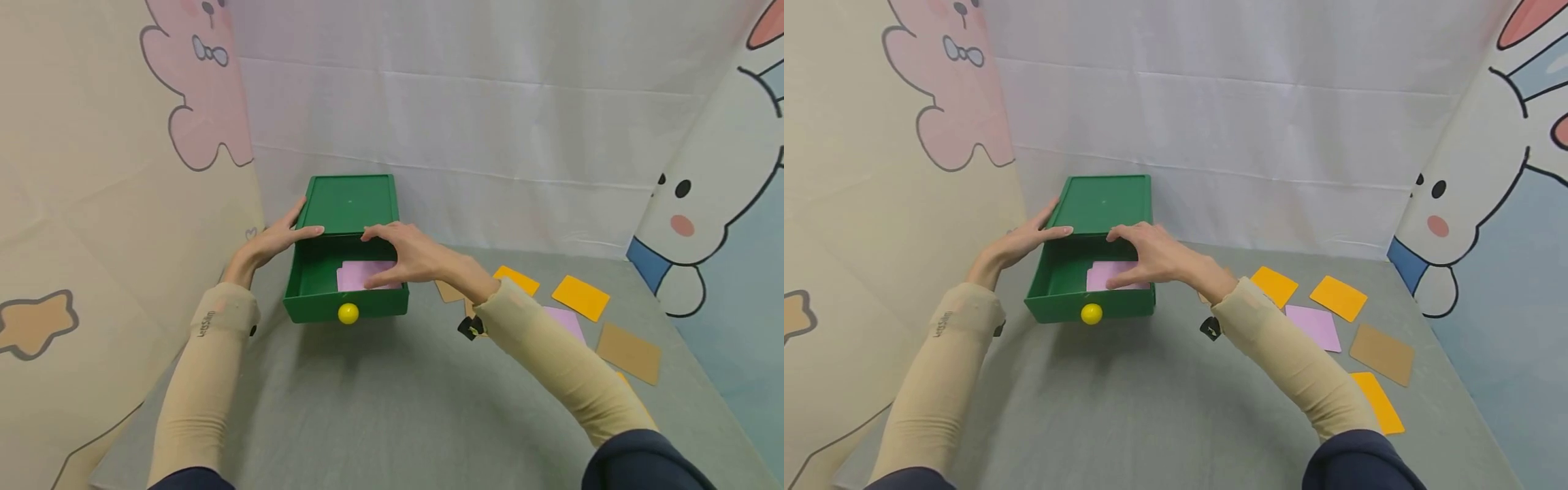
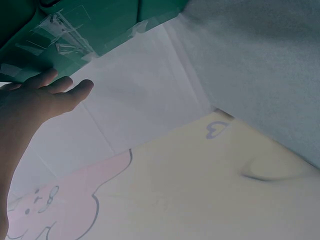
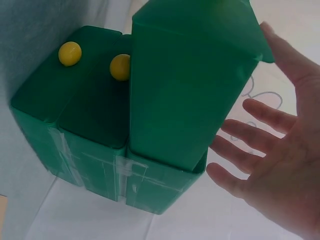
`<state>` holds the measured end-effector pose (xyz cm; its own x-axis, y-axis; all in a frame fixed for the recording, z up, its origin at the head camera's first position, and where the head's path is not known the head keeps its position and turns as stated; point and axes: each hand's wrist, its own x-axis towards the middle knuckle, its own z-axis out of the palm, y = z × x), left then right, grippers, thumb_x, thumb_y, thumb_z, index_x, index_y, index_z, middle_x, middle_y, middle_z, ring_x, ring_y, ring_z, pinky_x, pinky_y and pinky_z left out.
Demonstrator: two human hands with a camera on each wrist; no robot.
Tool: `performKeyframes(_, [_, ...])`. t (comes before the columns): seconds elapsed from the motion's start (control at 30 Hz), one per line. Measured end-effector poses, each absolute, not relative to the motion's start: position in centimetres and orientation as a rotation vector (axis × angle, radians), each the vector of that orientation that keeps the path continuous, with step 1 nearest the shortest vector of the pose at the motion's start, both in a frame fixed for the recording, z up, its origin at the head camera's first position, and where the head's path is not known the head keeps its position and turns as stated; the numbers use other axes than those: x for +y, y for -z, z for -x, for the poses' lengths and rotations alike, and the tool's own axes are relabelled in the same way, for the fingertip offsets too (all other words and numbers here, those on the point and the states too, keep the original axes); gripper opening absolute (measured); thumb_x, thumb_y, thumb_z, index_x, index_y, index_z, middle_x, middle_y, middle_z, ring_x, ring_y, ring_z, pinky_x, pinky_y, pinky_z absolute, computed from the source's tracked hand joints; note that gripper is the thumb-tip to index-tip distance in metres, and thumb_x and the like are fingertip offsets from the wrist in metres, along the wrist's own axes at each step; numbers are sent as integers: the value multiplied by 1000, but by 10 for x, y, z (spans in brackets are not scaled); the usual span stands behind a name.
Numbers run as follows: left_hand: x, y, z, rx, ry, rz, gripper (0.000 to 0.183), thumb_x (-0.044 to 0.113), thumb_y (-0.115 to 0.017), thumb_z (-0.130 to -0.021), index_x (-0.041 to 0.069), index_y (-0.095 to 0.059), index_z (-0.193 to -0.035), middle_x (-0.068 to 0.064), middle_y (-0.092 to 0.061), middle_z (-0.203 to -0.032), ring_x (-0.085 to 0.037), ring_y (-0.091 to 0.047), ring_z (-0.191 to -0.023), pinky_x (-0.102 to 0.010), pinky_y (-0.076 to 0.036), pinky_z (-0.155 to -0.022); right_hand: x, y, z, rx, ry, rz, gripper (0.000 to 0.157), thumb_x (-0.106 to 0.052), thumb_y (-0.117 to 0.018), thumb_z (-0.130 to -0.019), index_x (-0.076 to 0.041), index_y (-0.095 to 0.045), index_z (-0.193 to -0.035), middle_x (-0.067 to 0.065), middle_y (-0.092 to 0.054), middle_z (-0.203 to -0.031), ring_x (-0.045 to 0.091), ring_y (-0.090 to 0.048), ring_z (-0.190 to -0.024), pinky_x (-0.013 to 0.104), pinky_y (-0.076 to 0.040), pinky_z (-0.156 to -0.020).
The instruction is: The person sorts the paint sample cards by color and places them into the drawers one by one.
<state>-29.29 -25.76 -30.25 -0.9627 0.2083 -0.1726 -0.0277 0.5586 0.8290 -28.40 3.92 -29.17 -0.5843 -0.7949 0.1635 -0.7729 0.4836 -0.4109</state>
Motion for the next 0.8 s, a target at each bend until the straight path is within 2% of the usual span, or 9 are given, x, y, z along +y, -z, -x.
performKeyframes(0.2, [-256,303,294,2545,-1358,-169,97,46,-56,-93,27,17,-154,0,18,-162,-29,12,-151,-64,-2,-118,76,300,284,2682,894,1252,68,-39,-76,-82,-11,-49,-138,8,-46,-147,29,-39,-136,50,-34,-113])
performKeyframes(0.4, [-256,304,292,2547,-1351,-153,96,45,-55,-94,29,20,-152,-1,20,-162,-30,13,-151,-65,-1,-117,142,325,282,2769,1015,1085,69,-36,-75,-83,-12,-46,-141,9,-44,-148,30,-38,-138,53,-33,-112])
performKeyframes(0.57, [-259,309,298,2552,-1360,-164,97,47,-55,-93,30,19,-152,0,20,-162,-30,13,-151,-66,-1,-117,207,357,282,2895,878,923,74,-37,-76,-82,-8,-45,-142,16,-42,-149,38,-36,-138,58,-31,-111])
performKeyframes(0.8, [-271,331,316,2575,-1356,-172,95,54,-56,-91,42,19,-149,8,20,-161,-26,14,-151,-65,-2,-117,287,406,274,2967,679,671,82,-38,-79,-78,-1,-43,-141,26,-44,-144,47,-40,-130,66,-34,-103])
